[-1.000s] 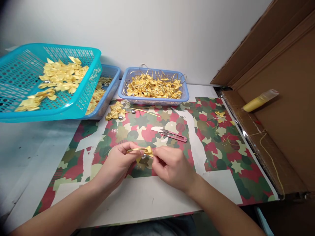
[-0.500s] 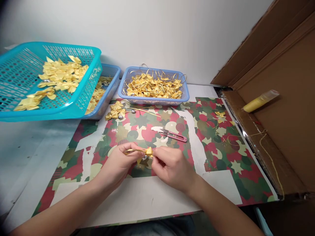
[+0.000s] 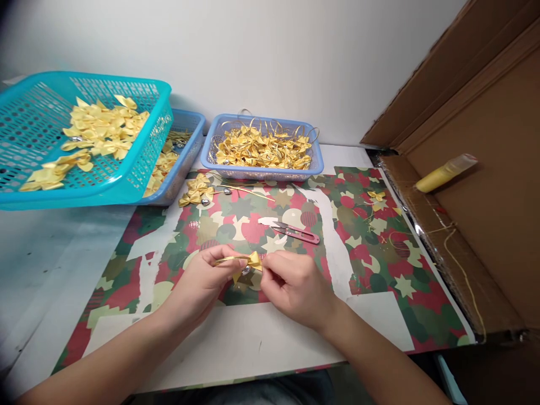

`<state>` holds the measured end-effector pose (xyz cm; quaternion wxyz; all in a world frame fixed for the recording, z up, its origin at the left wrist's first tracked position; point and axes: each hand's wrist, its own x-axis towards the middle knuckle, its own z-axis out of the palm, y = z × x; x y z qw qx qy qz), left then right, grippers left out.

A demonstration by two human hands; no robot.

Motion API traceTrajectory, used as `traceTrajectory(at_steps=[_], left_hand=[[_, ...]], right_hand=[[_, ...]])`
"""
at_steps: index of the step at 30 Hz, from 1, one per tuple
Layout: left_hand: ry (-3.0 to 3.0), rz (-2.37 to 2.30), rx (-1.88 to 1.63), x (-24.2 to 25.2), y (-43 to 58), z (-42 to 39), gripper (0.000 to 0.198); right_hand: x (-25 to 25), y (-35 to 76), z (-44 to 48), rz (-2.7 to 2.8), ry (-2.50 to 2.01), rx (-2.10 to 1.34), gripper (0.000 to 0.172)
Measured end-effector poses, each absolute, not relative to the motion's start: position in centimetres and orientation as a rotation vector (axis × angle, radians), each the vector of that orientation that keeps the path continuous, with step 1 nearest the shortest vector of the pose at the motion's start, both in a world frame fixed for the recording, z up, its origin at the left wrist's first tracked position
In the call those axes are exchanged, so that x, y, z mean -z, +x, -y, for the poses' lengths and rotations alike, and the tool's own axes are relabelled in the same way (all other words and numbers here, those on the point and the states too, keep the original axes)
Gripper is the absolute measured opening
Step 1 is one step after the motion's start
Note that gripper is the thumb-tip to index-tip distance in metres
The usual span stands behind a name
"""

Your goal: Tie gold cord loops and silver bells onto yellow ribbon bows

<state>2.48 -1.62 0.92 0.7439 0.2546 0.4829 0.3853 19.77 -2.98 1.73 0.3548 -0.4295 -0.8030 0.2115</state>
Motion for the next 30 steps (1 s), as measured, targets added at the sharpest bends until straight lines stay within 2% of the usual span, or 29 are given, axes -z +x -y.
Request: traceTrajectory(at_steps=[13,22,27,30], left_hand=[[0.579,-1.136,-0.777,-1.0,2.6,1.6,0.017],[0.565,-1.140,-0.775,-0.9,2.7,1.6,0.024],[0.566,-1.160,-0.771,-0.9,2.7,1.6,0.023],[0.572,-1.150,-0.780,-0.9,2.6,1.5,0.022]], right_hand=[[-1.6,20.7,2.7,2.288,-1.029,-0.423,0.024],[-2.2,20.8,2.6,2.420,-0.989,0.081,0.026],[-1.8,20.5,2.6,2.390,-0.996,0.084,0.025],[-1.4,20.5,2.6,2.347,-1.015,-0.085,0.027]])
